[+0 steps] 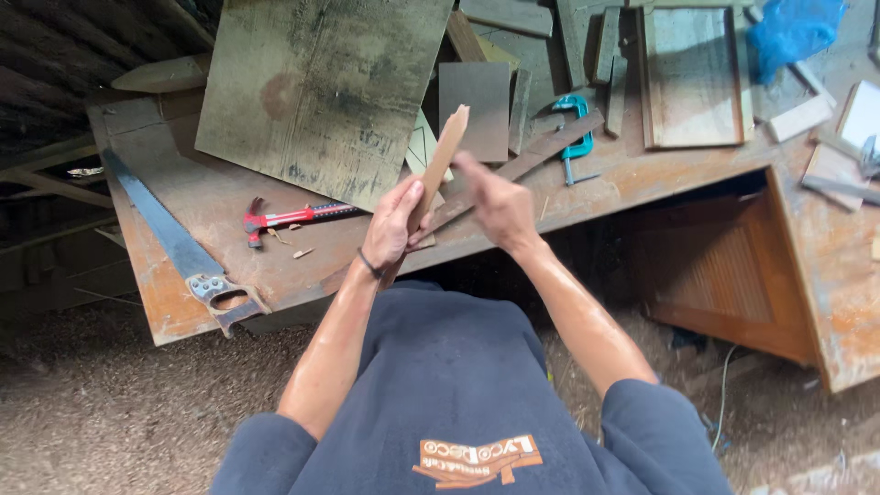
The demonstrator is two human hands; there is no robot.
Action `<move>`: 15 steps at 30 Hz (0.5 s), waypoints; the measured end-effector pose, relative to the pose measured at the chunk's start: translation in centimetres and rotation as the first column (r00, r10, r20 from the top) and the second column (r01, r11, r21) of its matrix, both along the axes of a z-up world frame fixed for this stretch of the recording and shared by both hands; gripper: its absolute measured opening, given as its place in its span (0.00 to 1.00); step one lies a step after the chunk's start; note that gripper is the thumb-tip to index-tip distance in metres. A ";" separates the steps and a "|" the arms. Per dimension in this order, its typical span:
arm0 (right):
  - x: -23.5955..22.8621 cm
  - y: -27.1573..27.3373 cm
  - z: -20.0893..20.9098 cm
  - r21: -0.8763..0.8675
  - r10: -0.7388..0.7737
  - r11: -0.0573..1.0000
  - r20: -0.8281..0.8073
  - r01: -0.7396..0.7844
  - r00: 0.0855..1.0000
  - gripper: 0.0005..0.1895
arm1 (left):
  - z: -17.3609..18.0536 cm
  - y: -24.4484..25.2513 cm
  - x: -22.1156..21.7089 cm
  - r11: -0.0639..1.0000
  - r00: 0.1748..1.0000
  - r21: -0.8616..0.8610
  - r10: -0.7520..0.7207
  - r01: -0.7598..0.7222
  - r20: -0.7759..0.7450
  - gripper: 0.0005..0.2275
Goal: The person uses a hand saw to cut a small wooden stick on a workbench, then sands the cut piece with sandpaper to smooth its edges. The person repeatedly flips and rotates the wood while sanding different sides.
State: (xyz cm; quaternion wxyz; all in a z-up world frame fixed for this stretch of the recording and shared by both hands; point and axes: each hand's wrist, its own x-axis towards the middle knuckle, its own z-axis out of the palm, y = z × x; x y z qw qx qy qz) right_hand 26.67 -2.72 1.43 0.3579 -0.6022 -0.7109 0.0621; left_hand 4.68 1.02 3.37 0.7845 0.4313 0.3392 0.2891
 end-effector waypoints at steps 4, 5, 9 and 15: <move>0.8 0.0 2.9 0.167 -0.081 0.978 -0.262 0.128 0.962 0.20 | -2.6 0.0 -0.9 0.999 0.999 -0.028 0.031 -0.031 -0.017 0.19; 0.8 0.0 3.3 0.194 -0.036 0.977 -0.233 0.083 0.972 0.21 | -3.3 -0.2 -1.0 0.999 0.999 -0.024 0.040 -0.040 0.009 0.19; -0.2 0.5 4.1 0.104 0.079 0.992 -0.064 -0.073 0.995 0.24 | -4.6 -0.5 -1.0 0.995 1.000 -0.095 0.003 0.000 0.025 0.19; -3.8 0.8 4.4 -0.007 0.190 0.982 0.033 -0.190 0.981 0.26 | -4.9 0.4 -0.5 0.999 0.999 -0.024 0.039 -0.039 -0.013 0.17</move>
